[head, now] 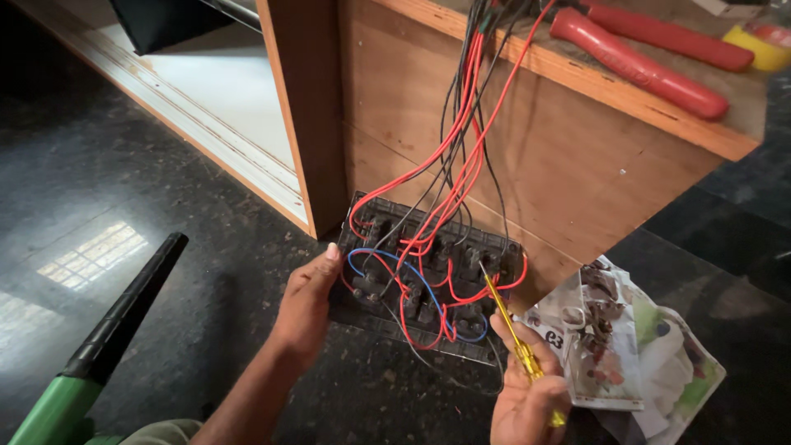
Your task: The person sits on the floor and uses a yellow screwdriver to tighten screws on a black electrical panel containing multiple red and blue wires. The person adjusts the wires and secures connections within the panel throughout the clip.
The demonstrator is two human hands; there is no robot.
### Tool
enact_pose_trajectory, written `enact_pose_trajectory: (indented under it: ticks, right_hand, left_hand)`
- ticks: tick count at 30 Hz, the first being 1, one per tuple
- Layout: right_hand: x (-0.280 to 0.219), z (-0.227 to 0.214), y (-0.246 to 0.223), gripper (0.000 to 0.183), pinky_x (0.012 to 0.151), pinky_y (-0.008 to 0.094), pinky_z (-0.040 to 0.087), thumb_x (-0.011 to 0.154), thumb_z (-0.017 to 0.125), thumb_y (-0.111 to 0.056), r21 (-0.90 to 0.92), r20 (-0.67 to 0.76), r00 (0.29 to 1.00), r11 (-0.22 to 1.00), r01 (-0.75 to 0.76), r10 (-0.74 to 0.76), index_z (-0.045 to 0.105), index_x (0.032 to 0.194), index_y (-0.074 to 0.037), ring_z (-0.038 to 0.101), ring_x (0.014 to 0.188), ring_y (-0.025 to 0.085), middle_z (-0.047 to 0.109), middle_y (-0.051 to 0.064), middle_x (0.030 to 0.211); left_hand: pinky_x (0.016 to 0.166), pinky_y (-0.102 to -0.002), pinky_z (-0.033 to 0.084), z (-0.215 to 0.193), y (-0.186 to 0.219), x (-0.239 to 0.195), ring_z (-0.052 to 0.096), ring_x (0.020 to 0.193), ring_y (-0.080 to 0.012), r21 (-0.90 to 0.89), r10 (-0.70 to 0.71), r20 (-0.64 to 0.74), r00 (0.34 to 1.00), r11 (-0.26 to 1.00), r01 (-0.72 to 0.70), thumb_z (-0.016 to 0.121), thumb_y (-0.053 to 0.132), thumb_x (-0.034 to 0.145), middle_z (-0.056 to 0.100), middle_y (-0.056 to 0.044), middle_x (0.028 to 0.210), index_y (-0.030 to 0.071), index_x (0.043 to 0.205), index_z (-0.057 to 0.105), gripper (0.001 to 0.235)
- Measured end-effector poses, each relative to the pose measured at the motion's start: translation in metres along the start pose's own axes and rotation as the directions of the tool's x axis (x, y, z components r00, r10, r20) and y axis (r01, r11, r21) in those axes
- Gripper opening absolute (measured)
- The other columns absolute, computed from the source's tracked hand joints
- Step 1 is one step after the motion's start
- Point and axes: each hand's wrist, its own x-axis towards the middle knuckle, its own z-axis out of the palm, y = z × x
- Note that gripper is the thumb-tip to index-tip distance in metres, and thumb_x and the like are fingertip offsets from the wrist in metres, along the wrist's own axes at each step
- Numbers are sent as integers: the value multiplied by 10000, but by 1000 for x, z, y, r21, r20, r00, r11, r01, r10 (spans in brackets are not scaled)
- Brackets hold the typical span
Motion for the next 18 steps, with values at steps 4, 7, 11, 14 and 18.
enact_pose_trajectory:
  ticks: [4, 7, 11, 14, 18]
  right_hand:
    - [0, -12, 6, 833, 1233, 522, 390, 1095, 317, -644, 76, -34, 996, 994, -83, 85, 541, 1325, 124, 630, 1278, 426, 625, 369, 1320]
    - [1, -21, 12, 844, 1210, 495, 409, 1093, 305, -663, 148, -68, 983, 976, -158, 169, 560, 1313, 110, 649, 1253, 409, 661, 349, 1270]
    - [4, -32, 17, 847, 1038, 399, 431, 1108, 306, -660, 221, -118, 955, 945, -241, 272, 576, 1302, 119, 668, 1199, 400, 685, 339, 1235]
    - [6, -36, 14, 844, 804, 302, 378, 1108, 291, -626, 272, -131, 932, 916, -294, 339, 592, 1290, 141, 678, 1109, 380, 684, 347, 1227]
    - [7, -23, 9, 715, 1015, 492, 552, 1170, 304, -508, 260, -75, 974, 947, -189, 215, 592, 1297, 134, 730, 1030, 441, 650, 292, 1228]
  left_hand:
    - [770, -321, 546, 0, 0, 5, 675, 819, -135, -23, -48, -15, 999, 999, 47, 425, 369, 1091, 766, -76, 957, -22, 1093, 734, 499]
    - [792, -314, 547, 1, -1, 8, 678, 836, -127, -17, -42, -28, 999, 999, 42, 429, 363, 1083, 768, -74, 965, -16, 1106, 734, 487]
    - [835, -305, 533, 0, -4, 11, 668, 880, -114, -22, 12, 0, 1000, 1000, -12, 445, 348, 1092, 767, -67, 1006, -30, 1118, 728, 473]
    - [815, -295, 530, -3, -10, 15, 663, 846, -112, -21, -28, -47, 998, 999, 27, 439, 353, 1070, 763, -52, 969, -3, 1090, 735, 464]
    - [752, -290, 496, -9, -19, 19, 609, 791, -104, 29, 11, -45, 999, 1000, -10, 454, 367, 1120, 717, -41, 893, -13, 1012, 723, 478]
